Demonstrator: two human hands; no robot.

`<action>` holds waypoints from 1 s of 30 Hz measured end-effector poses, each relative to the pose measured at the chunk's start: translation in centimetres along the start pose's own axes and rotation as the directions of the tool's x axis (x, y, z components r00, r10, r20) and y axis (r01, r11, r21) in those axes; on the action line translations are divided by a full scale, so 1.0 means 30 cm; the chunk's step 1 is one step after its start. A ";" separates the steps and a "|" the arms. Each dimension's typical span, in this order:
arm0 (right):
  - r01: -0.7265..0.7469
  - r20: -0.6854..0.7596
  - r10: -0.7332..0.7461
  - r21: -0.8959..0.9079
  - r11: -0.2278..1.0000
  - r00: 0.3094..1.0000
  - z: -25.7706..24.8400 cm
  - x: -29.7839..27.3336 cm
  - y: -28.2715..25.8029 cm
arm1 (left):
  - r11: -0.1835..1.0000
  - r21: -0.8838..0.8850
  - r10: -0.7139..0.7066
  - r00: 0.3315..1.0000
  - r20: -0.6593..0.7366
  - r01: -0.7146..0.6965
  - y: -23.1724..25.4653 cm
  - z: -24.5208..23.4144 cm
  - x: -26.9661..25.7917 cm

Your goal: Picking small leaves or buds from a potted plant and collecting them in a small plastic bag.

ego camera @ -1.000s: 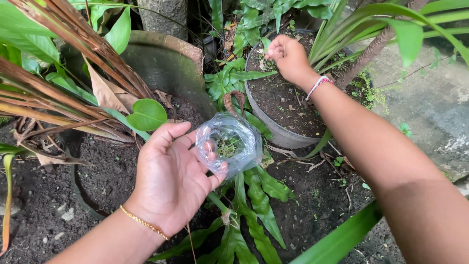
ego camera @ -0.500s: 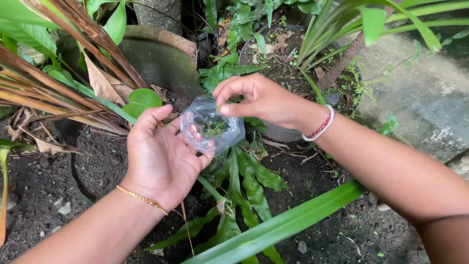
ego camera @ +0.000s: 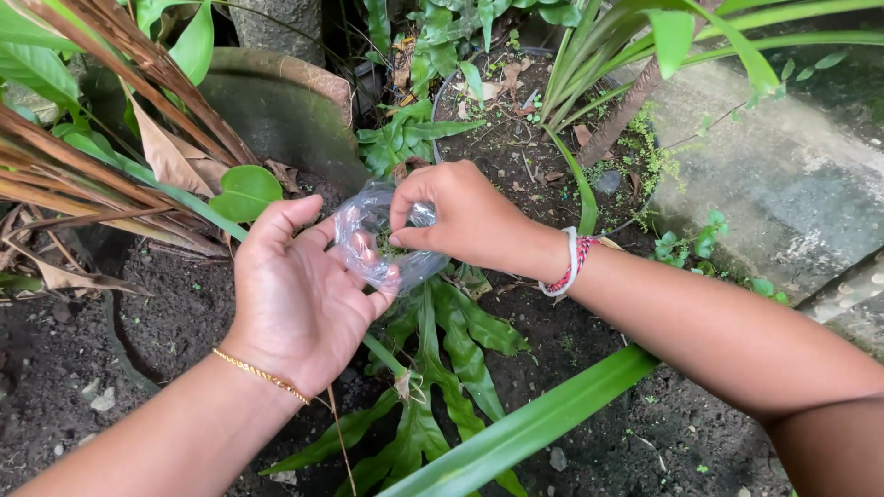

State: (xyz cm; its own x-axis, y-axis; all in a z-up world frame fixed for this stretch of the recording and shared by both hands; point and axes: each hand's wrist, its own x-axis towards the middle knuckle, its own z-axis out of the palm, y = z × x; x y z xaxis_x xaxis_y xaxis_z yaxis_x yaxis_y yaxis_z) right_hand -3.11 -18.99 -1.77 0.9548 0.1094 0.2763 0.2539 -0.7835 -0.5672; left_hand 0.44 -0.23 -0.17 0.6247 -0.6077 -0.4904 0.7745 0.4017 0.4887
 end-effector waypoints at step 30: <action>-0.487 -0.472 0.351 -0.200 0.850 0.808 -0.096 0.156 0.800 | 0.993 0.027 -0.111 0.990 -0.091 0.114 0.025 0.009 0.010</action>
State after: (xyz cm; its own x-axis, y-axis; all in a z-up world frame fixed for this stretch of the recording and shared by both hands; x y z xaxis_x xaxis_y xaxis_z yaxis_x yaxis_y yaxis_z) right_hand 7.00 -39.03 -11.87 0.7881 -0.4757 0.3907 -0.2797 -0.8420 -0.4613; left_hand 1.17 -0.28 0.24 0.5412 -0.5836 -0.6054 0.8377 0.3114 0.4487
